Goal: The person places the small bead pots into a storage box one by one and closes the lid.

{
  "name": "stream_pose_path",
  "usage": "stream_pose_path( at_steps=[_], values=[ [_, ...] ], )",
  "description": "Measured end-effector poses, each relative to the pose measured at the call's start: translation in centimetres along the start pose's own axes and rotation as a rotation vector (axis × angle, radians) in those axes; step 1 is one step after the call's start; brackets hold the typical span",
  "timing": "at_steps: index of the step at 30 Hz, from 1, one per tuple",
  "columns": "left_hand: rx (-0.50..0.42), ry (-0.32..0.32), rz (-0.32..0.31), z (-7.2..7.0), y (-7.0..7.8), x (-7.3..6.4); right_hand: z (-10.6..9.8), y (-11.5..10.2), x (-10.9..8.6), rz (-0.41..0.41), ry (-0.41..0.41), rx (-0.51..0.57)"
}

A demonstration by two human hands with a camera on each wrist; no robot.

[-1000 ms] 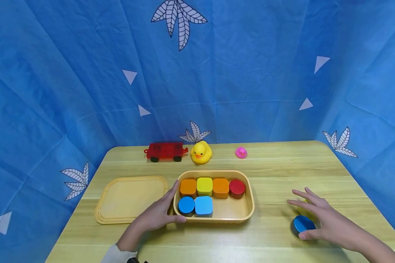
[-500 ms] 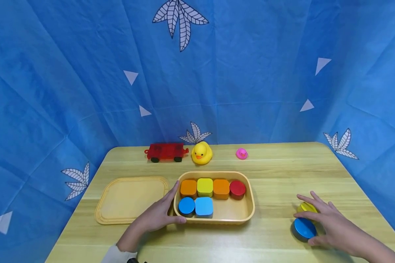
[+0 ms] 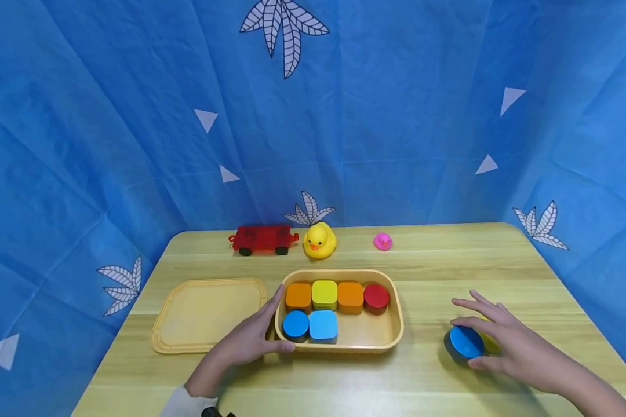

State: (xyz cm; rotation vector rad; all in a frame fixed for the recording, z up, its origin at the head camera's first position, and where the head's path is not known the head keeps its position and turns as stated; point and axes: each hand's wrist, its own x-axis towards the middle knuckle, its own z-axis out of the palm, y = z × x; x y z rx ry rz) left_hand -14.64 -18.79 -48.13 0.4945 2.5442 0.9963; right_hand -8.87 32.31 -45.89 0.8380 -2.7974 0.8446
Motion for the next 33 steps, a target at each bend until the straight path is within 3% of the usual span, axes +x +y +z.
stream_pose_path(
  at_steps=[5, 9, 23, 33],
  values=[
    [-0.008, -0.005, 0.0, -0.1, 0.3, 0.0, -0.5, -1.2, 1.2, -0.099, 0.033, -0.13],
    [-0.005, 0.0, -0.004, -0.2, 0.4, 0.0, -0.9, -2.4, 2.4, -0.11, 0.023, -0.19],
    [0.009, 0.005, -0.004, -0.1, 0.1, 0.1, -1.1, -6.0, 6.4, -0.079, -0.082, -0.105],
    [0.01, 0.01, 0.005, -0.1, 0.1, 0.1, 0.5, -7.4, 9.3, -0.057, -0.135, 0.004]
  ],
)
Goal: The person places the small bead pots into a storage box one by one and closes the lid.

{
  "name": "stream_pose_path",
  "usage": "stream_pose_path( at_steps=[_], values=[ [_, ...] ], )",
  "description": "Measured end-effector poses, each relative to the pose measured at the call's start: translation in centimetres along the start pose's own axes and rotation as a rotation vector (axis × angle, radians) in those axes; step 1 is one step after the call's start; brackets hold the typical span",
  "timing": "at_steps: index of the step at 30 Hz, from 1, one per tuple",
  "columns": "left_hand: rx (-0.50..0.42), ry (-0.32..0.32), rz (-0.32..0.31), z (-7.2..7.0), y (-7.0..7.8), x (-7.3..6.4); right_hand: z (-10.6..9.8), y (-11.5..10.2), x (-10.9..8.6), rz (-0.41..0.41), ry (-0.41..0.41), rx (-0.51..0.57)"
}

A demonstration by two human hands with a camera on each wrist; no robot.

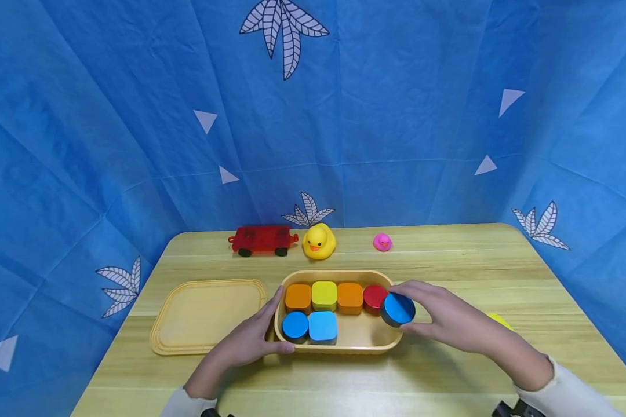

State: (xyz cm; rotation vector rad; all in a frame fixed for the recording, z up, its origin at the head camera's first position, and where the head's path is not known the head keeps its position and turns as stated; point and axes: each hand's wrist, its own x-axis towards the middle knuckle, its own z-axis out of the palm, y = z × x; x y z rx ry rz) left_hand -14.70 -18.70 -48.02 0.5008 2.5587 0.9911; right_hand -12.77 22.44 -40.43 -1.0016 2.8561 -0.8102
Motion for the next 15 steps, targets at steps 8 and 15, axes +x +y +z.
stream_pose_path(
  at_steps=[8, 15],
  values=[
    [0.006, 0.003, 0.011, 0.0, 0.0, 0.0, 2.5, -0.7, 2.6, 0.025, -0.076, 0.1],
    [0.001, 0.002, 0.012, 0.0, 0.0, 0.0, 4.9, -0.7, 4.0, 0.023, -0.073, 0.127]
  ],
)
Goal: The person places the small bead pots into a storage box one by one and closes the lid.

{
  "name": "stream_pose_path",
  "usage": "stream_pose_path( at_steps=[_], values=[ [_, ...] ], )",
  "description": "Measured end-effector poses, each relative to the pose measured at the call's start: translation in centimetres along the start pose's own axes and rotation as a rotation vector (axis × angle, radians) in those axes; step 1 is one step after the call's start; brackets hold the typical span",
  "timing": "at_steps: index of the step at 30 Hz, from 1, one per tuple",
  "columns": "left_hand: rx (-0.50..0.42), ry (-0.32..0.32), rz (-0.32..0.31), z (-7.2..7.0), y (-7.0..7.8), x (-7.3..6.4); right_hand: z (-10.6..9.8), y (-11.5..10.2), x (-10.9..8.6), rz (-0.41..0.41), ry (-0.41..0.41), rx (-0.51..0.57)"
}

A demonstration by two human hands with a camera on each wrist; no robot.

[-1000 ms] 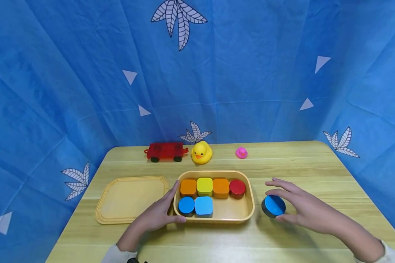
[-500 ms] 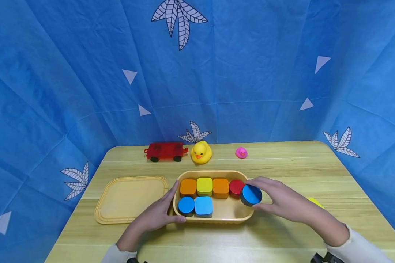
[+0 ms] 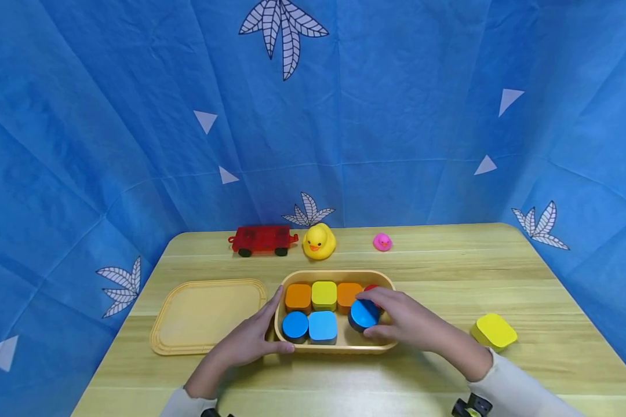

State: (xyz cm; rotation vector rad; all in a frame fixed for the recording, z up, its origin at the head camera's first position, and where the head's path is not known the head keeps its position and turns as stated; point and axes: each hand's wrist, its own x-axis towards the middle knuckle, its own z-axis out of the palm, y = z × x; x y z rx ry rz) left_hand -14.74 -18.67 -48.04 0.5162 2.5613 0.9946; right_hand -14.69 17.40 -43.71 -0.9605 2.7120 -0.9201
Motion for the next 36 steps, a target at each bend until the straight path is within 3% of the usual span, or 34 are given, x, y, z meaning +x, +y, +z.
stream_pose_path(
  at_steps=[8, 14, 22, 28, 36],
  values=[
    [0.0, -0.001, 0.005, 0.0, 0.0, 0.0, 2.2, 0.1, 0.8, -0.081, 0.089, -0.072],
    [0.002, -0.003, 0.0, 0.0, 0.0, -0.1, 3.2, 0.1, 0.9, -0.062, 0.125, -0.149],
    [-0.004, -0.005, -0.01, 0.0, 0.3, -0.1, 3.9, 0.1, 1.0, -0.016, 0.132, -0.199],
    [0.005, 0.001, -0.011, 0.0, 0.1, 0.0, 3.9, 0.0, 0.9, -0.025, 0.145, -0.217],
    [-0.004, -0.001, -0.011, 0.0, 0.1, -0.1, 3.6, -0.6, 1.3, 0.018, 0.067, -0.219]
  ],
)
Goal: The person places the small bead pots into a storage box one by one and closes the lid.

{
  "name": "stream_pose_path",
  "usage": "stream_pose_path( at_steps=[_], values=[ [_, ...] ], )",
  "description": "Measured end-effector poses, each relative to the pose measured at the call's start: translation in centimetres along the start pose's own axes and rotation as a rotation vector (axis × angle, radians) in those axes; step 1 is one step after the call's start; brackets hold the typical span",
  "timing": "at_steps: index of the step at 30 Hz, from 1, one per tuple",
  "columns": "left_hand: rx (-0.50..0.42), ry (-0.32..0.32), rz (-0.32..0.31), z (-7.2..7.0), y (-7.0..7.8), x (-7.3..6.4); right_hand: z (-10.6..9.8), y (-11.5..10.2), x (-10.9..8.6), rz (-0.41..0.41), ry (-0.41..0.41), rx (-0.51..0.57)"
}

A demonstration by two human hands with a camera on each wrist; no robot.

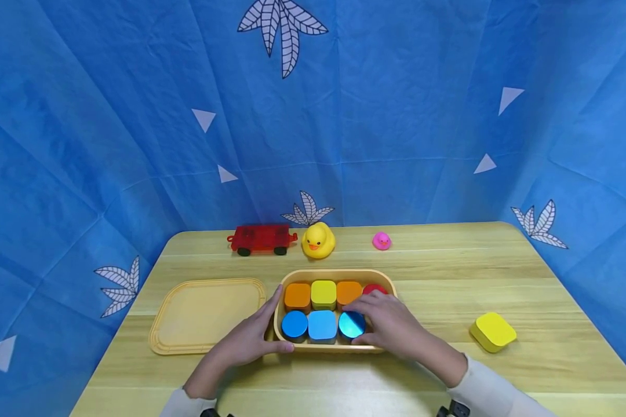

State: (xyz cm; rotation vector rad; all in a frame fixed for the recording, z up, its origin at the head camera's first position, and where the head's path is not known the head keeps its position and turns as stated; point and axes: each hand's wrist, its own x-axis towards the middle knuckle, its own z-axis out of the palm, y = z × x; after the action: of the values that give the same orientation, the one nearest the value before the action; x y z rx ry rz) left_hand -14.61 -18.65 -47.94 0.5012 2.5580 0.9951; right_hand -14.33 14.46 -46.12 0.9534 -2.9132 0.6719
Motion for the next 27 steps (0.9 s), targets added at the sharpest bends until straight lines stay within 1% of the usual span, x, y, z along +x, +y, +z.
stream_pose_path(
  at_steps=[3, 10, 23, 27],
  values=[
    [-0.003, -0.001, -0.001, -0.02, 0.03, 0.01, -0.06, -0.07, 0.13, 0.005, -0.017, -0.018],
    [0.002, 0.0, 0.0, -0.03, -0.02, 0.04, 0.13, -0.03, 0.24, 0.011, -0.022, -0.04],
    [-0.007, -0.003, 0.007, -0.02, 0.05, -0.06, 0.28, 0.26, 0.33, 0.01, -0.021, -0.006],
    [0.0, -0.002, 0.009, -0.03, -0.04, 0.02, 0.26, 0.35, 0.18, -0.005, -0.006, 0.011]
  ],
)
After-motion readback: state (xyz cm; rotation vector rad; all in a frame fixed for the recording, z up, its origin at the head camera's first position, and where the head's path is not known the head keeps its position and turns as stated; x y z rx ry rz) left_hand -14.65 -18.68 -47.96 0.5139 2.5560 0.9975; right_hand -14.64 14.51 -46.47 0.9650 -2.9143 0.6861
